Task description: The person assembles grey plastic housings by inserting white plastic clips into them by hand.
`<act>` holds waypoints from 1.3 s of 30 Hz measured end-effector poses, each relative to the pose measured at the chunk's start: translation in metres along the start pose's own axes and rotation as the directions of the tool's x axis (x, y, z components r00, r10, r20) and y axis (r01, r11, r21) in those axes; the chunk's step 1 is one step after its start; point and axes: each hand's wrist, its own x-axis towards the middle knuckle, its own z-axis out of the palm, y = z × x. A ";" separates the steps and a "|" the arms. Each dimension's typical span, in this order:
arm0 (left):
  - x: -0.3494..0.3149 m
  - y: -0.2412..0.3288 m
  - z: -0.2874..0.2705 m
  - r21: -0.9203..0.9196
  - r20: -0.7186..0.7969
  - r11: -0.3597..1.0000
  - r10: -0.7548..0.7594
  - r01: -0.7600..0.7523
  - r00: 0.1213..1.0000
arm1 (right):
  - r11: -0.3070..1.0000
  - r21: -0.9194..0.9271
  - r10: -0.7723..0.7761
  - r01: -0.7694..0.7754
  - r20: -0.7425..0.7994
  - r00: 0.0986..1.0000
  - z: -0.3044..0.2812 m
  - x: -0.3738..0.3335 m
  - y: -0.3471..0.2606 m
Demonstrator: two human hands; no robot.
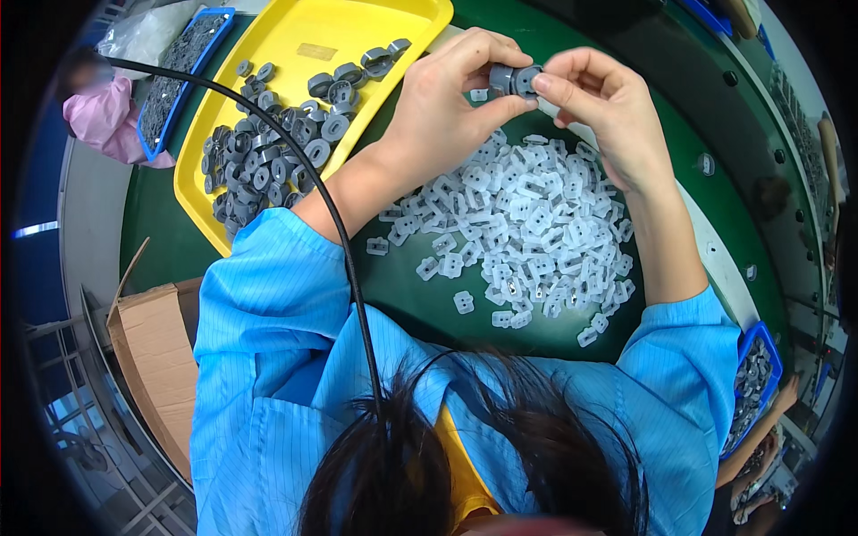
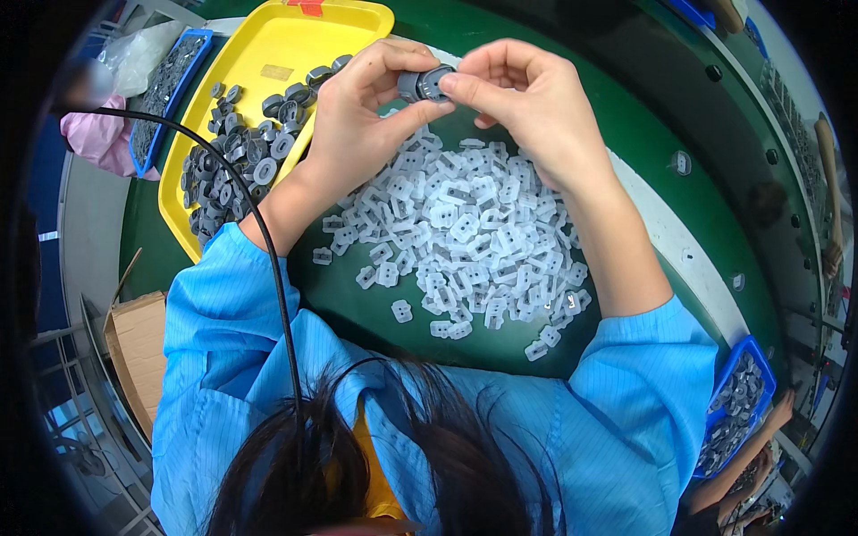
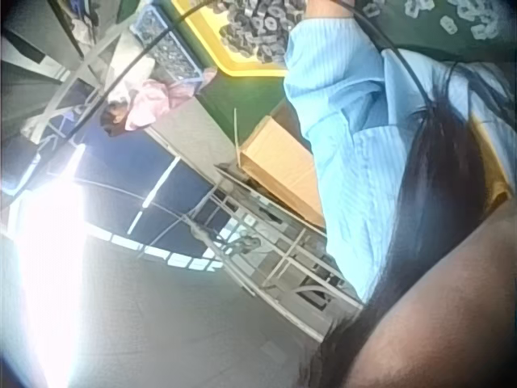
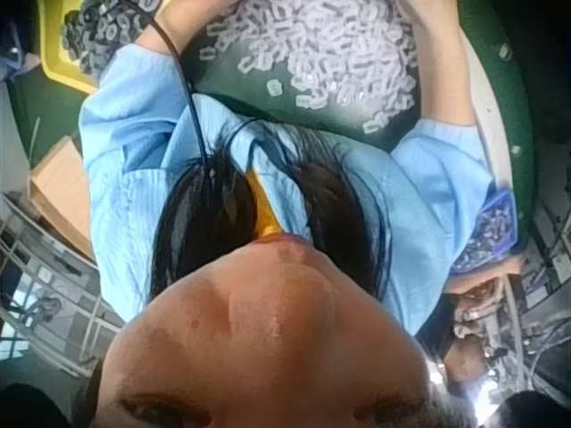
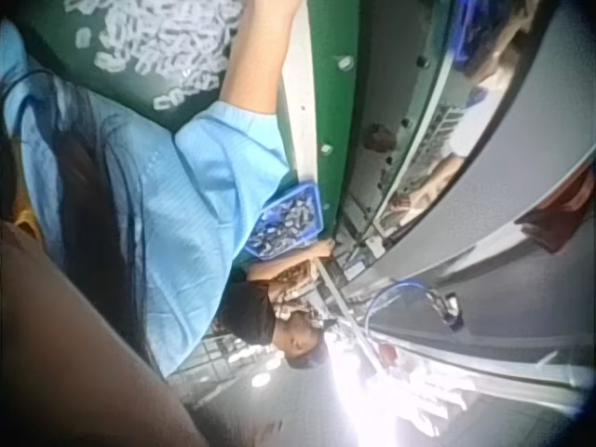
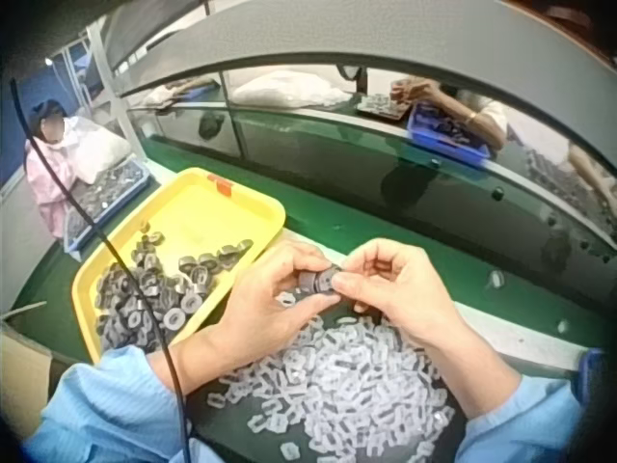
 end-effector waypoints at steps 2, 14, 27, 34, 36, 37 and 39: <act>-0.002 -0.001 -0.001 -0.011 0.053 1.000 -0.011 0.012 0.999 | 0.992 0.118 0.030 -0.035 0.038 0.999 -0.004 0.002 0.003; 0.003 0.002 -0.012 0.066 0.217 0.992 0.090 -0.106 0.972 | 0.989 -0.095 0.134 -0.112 0.270 0.954 -0.014 0.001 -0.007; 0.002 -0.002 0.000 -0.182 0.108 0.982 -0.038 0.057 0.993 | 0.982 0.176 0.030 -0.061 0.174 0.984 -0.008 0.008 0.011; 0.009 -0.010 -0.017 -0.331 0.197 0.807 -0.449 0.490 0.872 | 0.968 -0.227 0.062 -0.106 -0.193 0.979 -0.079 0.025 0.035; 0.007 -0.018 -0.020 -0.338 0.203 0.801 -0.450 0.493 0.870 | 0.891 -0.427 0.044 -0.153 -0.253 0.966 -0.093 0.022 0.042; 0.007 -0.020 -0.021 -0.299 0.228 0.802 -0.465 0.516 0.855 | 0.731 -0.679 -0.149 -0.067 -0.255 0.955 -0.094 0.019 0.041; 0.007 -0.018 -0.019 -0.260 0.255 0.799 -0.484 0.541 0.837 | 0.558 -0.829 -0.289 -0.020 -0.217 0.932 -0.092 0.009 0.032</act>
